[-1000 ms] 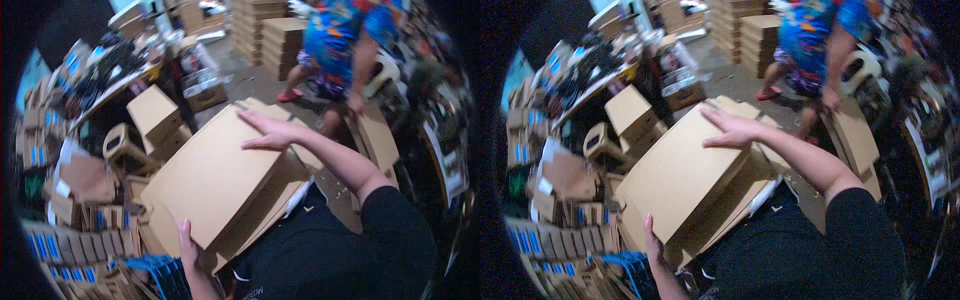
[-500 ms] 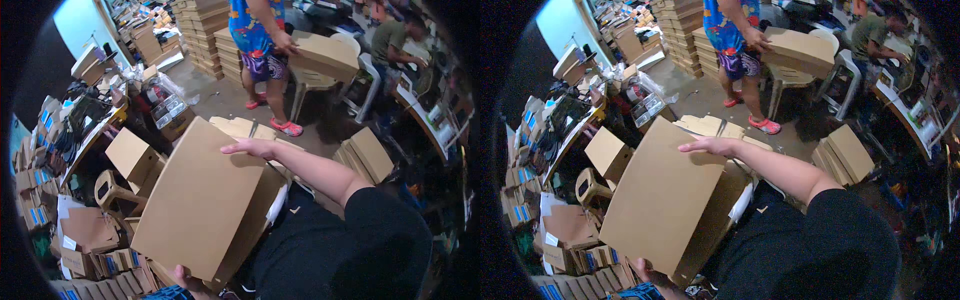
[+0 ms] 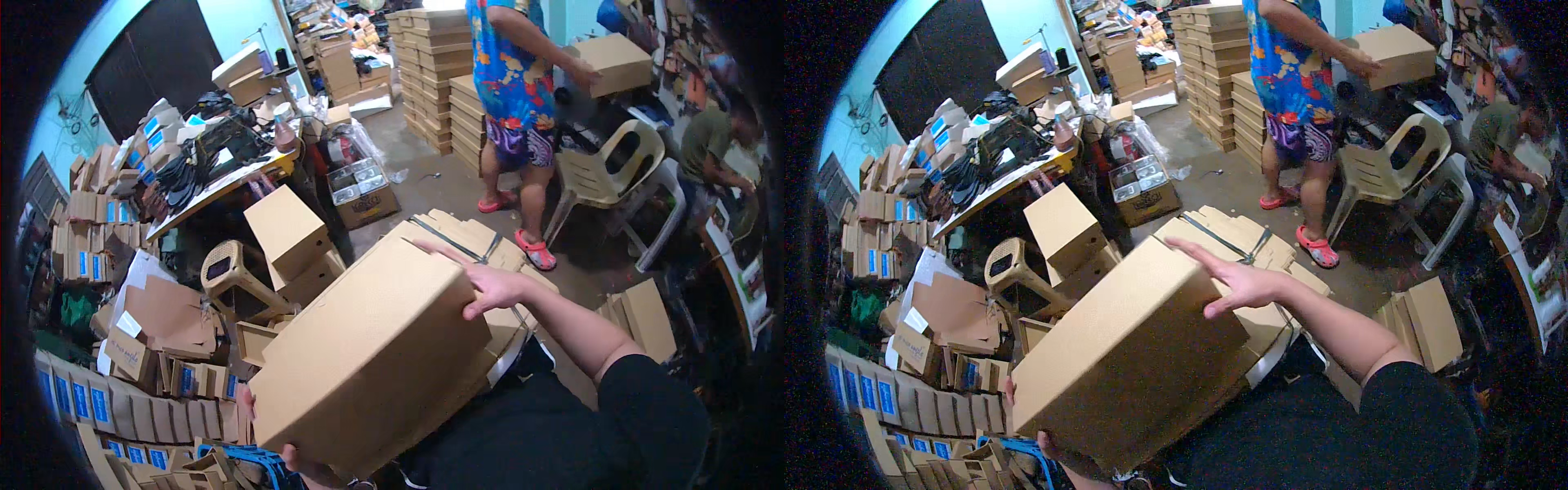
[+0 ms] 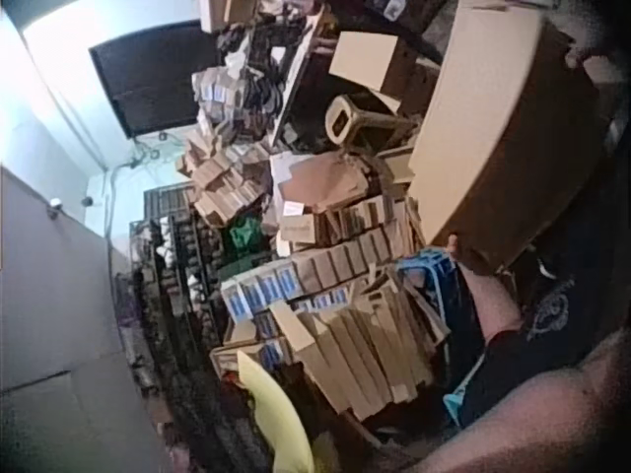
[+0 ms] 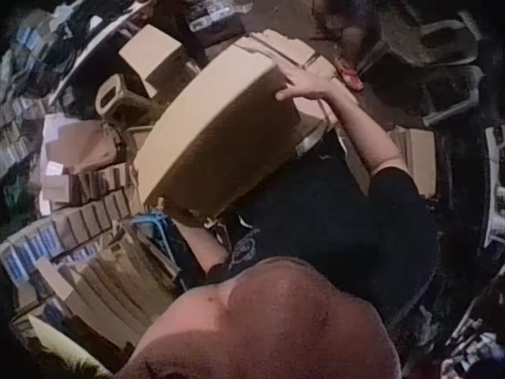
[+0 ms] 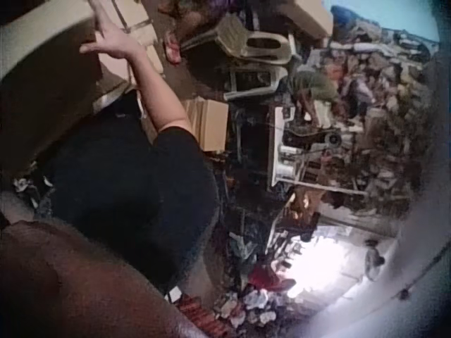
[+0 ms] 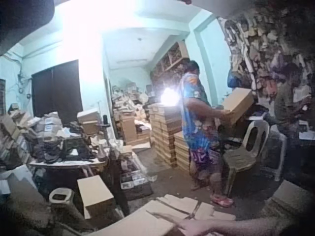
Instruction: Assembling shoe boxes from flat cardboard sheets in a warehouse setting.
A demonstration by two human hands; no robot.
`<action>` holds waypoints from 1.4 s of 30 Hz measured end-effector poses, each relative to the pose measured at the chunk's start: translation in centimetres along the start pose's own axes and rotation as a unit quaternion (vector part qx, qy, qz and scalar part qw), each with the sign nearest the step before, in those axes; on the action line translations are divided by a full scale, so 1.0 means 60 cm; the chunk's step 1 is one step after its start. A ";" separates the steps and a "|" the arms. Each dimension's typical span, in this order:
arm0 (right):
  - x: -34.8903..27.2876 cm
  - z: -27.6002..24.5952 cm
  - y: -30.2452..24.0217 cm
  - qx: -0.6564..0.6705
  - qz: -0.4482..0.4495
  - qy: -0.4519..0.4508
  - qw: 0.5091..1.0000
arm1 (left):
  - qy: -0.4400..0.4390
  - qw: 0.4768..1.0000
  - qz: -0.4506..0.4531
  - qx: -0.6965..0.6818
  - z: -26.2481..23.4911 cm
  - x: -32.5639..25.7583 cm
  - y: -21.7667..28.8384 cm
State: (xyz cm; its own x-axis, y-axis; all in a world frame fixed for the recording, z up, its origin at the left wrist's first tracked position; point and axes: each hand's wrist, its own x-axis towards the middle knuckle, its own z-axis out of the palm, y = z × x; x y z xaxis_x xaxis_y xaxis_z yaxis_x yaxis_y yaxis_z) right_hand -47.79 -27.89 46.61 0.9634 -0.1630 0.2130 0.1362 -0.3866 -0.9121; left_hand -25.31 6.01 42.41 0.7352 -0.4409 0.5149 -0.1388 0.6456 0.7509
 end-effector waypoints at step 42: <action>-0.050 0.057 0.136 0.070 0.150 0.059 0.985 | -0.014 0.913 -0.401 0.079 -0.150 -0.055 -0.073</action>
State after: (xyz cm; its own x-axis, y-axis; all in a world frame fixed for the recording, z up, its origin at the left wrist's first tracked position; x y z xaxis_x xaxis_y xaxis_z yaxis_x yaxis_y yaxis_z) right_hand -48.76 -27.45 37.31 0.9330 -0.3575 -0.0410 -0.1114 -0.1786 -0.9776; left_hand -21.17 10.21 33.69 0.6261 -0.7489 -0.2174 0.3407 0.0119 0.9401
